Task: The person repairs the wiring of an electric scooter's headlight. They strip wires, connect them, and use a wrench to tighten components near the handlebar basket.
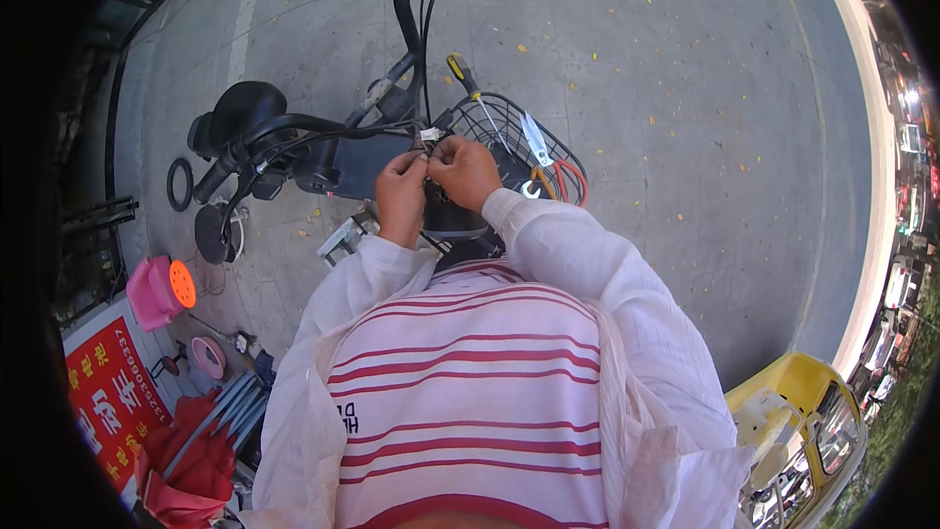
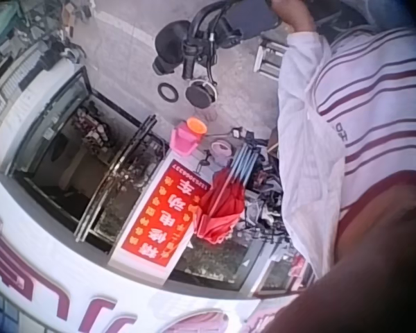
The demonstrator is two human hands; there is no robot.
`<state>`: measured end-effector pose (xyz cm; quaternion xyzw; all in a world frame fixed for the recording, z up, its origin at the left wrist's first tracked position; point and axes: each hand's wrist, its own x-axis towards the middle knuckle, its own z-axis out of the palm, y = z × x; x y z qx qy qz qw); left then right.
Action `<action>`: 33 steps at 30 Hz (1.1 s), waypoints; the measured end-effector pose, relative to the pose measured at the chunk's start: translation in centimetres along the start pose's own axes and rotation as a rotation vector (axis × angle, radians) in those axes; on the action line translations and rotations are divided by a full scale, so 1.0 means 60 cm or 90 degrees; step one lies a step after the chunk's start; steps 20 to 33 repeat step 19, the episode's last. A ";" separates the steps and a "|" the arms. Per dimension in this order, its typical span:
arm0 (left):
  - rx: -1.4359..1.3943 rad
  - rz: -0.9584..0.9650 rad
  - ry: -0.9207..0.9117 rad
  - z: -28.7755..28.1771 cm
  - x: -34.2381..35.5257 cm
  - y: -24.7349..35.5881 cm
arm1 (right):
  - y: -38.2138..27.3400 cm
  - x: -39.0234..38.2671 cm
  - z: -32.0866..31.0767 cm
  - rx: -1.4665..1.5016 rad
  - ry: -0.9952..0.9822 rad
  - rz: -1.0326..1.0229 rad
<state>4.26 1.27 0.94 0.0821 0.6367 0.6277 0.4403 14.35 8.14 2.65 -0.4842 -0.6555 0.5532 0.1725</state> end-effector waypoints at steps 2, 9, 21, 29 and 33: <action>0.013 0.036 0.040 0.004 0.003 -0.002 | -0.001 0.000 -0.002 0.012 -0.003 0.001; 0.062 0.062 0.020 0.001 -0.003 -0.002 | 0.004 0.000 -0.004 0.038 0.002 -0.004; 0.037 -0.178 -0.083 -0.019 0.006 0.028 | -0.002 -0.001 -0.009 0.003 -0.003 -0.025; 0.037 -0.178 -0.083 -0.019 0.006 0.028 | -0.002 -0.001 -0.009 0.003 -0.003 -0.025; 0.037 -0.178 -0.083 -0.019 0.006 0.028 | -0.002 -0.001 -0.009 0.003 -0.003 -0.025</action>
